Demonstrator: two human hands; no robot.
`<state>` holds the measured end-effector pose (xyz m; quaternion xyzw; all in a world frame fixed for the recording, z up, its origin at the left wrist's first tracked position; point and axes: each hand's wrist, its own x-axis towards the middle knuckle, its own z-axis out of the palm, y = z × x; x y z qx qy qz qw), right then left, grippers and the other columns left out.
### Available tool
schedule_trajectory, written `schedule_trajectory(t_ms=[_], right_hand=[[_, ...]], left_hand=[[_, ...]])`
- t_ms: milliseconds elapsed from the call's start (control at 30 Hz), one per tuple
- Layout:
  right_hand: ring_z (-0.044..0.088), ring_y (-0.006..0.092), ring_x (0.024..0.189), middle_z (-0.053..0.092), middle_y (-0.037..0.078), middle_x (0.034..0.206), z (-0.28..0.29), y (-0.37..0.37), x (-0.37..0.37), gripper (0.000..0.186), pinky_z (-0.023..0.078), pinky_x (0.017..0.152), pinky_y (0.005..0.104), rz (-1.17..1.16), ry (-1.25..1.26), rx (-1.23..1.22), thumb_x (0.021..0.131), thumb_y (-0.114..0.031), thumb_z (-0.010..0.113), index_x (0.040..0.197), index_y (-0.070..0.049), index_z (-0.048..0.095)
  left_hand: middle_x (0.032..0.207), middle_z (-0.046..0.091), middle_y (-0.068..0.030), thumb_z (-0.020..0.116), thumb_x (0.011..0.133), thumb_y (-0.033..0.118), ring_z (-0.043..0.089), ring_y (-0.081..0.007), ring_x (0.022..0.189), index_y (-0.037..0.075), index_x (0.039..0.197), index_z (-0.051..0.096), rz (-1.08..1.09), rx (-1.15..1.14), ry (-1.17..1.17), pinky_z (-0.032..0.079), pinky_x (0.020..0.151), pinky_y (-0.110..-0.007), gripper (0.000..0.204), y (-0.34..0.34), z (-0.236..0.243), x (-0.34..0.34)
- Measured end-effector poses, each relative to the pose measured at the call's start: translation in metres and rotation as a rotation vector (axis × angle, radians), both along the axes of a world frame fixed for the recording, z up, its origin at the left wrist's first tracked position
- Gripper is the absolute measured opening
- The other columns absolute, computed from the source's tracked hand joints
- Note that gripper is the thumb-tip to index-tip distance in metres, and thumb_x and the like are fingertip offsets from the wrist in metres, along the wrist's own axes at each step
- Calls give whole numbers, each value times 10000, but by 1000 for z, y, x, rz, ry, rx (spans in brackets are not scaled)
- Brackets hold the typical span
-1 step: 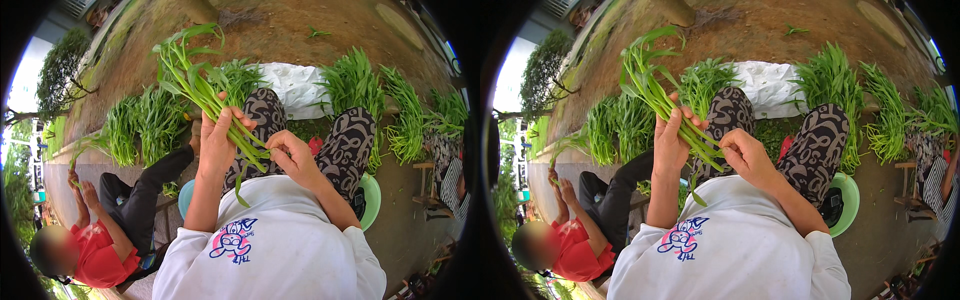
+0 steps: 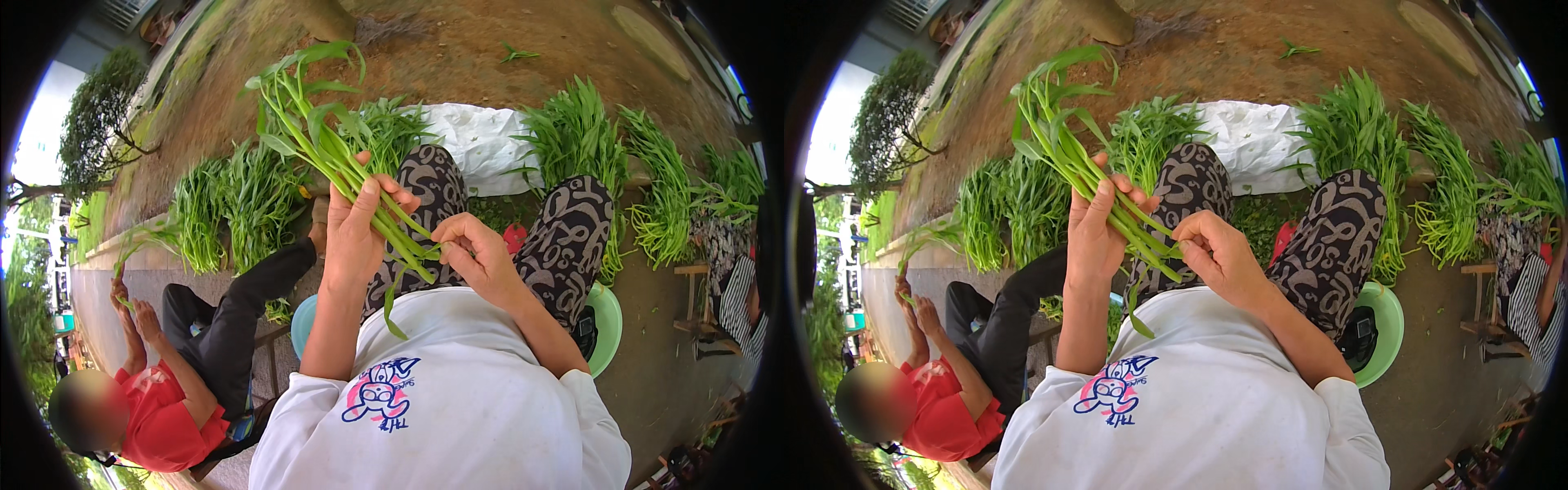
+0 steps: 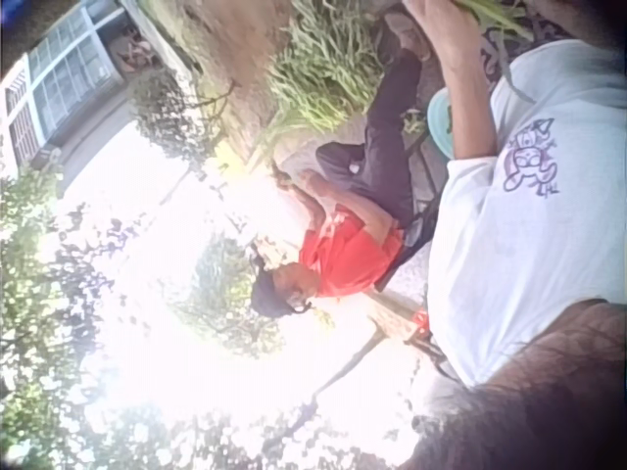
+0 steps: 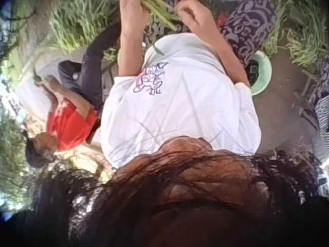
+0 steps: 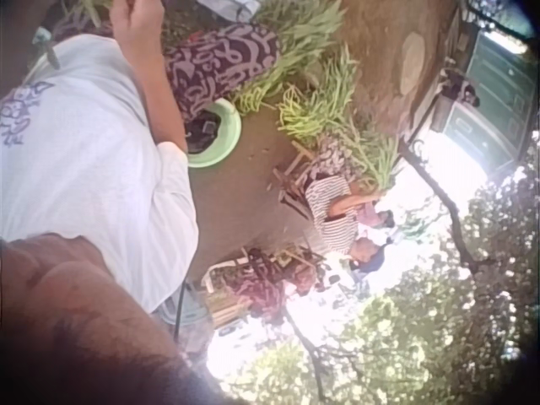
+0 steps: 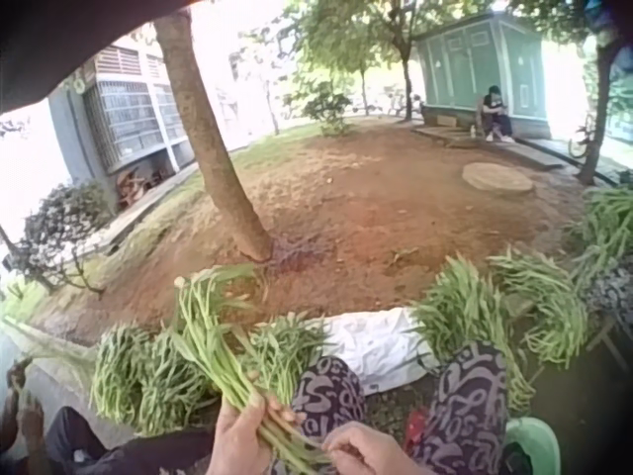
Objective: The person picks through a bundle of green leafy vegetables by hand, removing unwanted leaves and stems, then places the cleaned stems into a container.
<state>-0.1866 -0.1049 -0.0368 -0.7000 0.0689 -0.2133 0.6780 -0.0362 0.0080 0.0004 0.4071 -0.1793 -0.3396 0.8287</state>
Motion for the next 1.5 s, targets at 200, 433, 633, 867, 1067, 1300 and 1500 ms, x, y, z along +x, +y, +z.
schedule_trajectory(t_ms=[200, 433, 633, 867, 1067, 1300, 1500], right_hand=[[565, 96, 714, 596, 67, 918, -2, -5, -1, 27, 484, 640, 232, 0, -8, 293, 944, -32, 498, 964, -25, 482], [502, 74, 597, 571, 41, 783, -11, -7, 1, 44, 438, 562, 202, 26, -47, 357, 974, -75, 481, 971, -32, 470], [522, 76, 608, 580, 33, 763, -9, -10, 0, 108, 438, 568, 198, -31, 2, 347, 983, -126, 516, 991, -19, 529], [572, 128, 702, 607, 74, 885, -16, -25, -3, 48, 472, 611, 239, -331, 46, -139, 882, -21, 609, 922, -19, 582], [597, 255, 824, 598, 103, 1024, -7, -20, 3, 283, 497, 687, 331, -376, -159, -689, 719, 82, 634, 972, -44, 633], [596, 230, 843, 593, 50, 958, -6, -15, 9, 246, 460, 708, 336, -319, -181, -1043, 701, -67, 654, 947, -65, 650], [574, 226, 769, 581, 51, 890, -7, -14, 8, 239, 437, 665, 349, -360, -153, -1019, 662, -28, 688, 889, -58, 617]], left_hand=[[1021, 586, -83, 452, 991, 67, 638, -207, 943, 129, 1325, 383, -27, -67, 8, 565, 866, -433, 348, 1, -8, 4], [990, 583, -67, 464, 991, 88, 627, -185, 889, 139, 1326, 389, -1, -109, 14, 571, 853, -426, 347, -4, -7, 3], [994, 593, -76, 461, 990, 76, 642, -204, 920, 138, 1317, 374, 24, -95, 39, 568, 863, -434, 344, -6, -7, 0], [1002, 593, -55, 489, 987, 109, 625, -193, 950, 146, 1326, 397, 108, -41, -33, 546, 884, -443, 353, -6, -7, 0], [1015, 596, -82, 480, 985, 74, 651, -219, 941, 127, 1310, 361, 120, -30, -24, 564, 857, -427, 350, -9, -6, -3], [1023, 594, -87, 486, 983, 75, 646, -225, 956, 126, 1309, 350, 93, -32, -39, 566, 853, -431, 358, -12, -3, -7], [1011, 589, -67, 480, 987, 92, 634, -202, 955, 145, 1334, 370, 103, -13, -65, 549, 884, -461, 368, -10, -3, -8]])
